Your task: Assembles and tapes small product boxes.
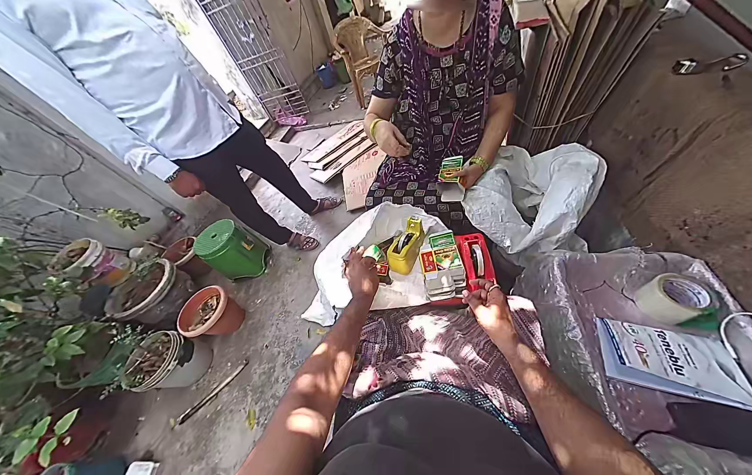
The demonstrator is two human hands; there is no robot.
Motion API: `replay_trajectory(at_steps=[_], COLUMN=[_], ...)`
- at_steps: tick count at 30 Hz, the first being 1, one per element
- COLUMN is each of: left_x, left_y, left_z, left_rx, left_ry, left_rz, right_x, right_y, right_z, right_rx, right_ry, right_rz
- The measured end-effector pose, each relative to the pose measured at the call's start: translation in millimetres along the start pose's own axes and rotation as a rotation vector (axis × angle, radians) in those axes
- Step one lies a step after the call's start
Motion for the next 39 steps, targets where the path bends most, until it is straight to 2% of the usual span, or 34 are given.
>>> replay_trajectory(at_steps=[2, 3, 5, 7, 10, 14, 17, 18, 20, 22, 26, 28, 31, 34, 39], left_x=[-1.3, 1.6, 7.2, 10.9, 20.1, 35.6, 44.1, 45.7, 43.8, 41.6, 45.1, 54.8, 79.9, 107.2, 114.1], left_y=[-2.3, -5.8, -14.2, -22.4, -34.2, -32.3, -31.9, -31.3, -29.4, -25.0, -23.2, -23.2, -20.1, -16.6, -17.9], left_z=[10.1, 14.4, 24.3, 37.2, 60.4, 69.8, 68.2, 67.7, 67.8, 68.9, 76.1, 84.1, 94.2, 92.6, 72.9], left_rx=[-0.011, -0.007, 0.048, 0.187, 0.301, 0.196, 0.272, 0.284, 0.214, 0.114, 0.198, 0.112, -0.138, -0.305, -0.248], left_ry=[0.291, 0.353, 0.35, 0.314, 0.272, 0.377, 0.354, 0.373, 0.457, 0.489, 0.378, 0.19, -0.138, -0.307, -0.412], left_rz=[-0.332, -0.378, -0.277, -0.18, -0.216, -0.366, -0.242, -0.261, -0.413, -0.491, -0.37, -0.432, -0.595, -0.639, -0.596], right_x=[0.7, -0.1, -3.3, -4.6, -5.8, -6.7, -8.7, -8.4, -6.5, -5.4, -3.0, 0.0, 1.8, -1.0, -2.3], right_y=[4.0, 3.9, 2.8, 2.9, 7.3, 7.4, 7.6, 8.5, 9.0, 9.1, 8.8, 9.0, 9.5, 10.7, 10.6], right_z=[2.2, 2.4, 0.7, -3.5, -2.7, -3.3, -4.4, -4.3, -2.9, -4.0, -6.0, -4.7, -2.3, 4.0, 6.2], right_rx=[-0.023, -0.02, -0.017, 0.017, 0.011, 0.001, -0.009, -0.003, 0.02, 0.043, 0.035, 0.057, 0.104, 0.065, -0.031], right_ry=[0.02, 0.027, 0.061, 0.086, 0.082, 0.056, 0.049, 0.056, 0.067, 0.057, 0.056, 0.077, 0.073, 0.04, 0.04], right_rz=[0.001, 0.011, 0.038, 0.07, 0.115, 0.118, 0.11, 0.112, 0.113, 0.105, 0.102, 0.112, 0.113, 0.107, 0.098])
Point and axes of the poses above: each hand's wrist, its own y-axis towards the middle knuckle, its own x-axis out of the palm, z = x × y, the point moved 1 cm from there along y, towards the middle knuckle, and after that the axes turned 7 degrees about y, right-handed, at the moved point
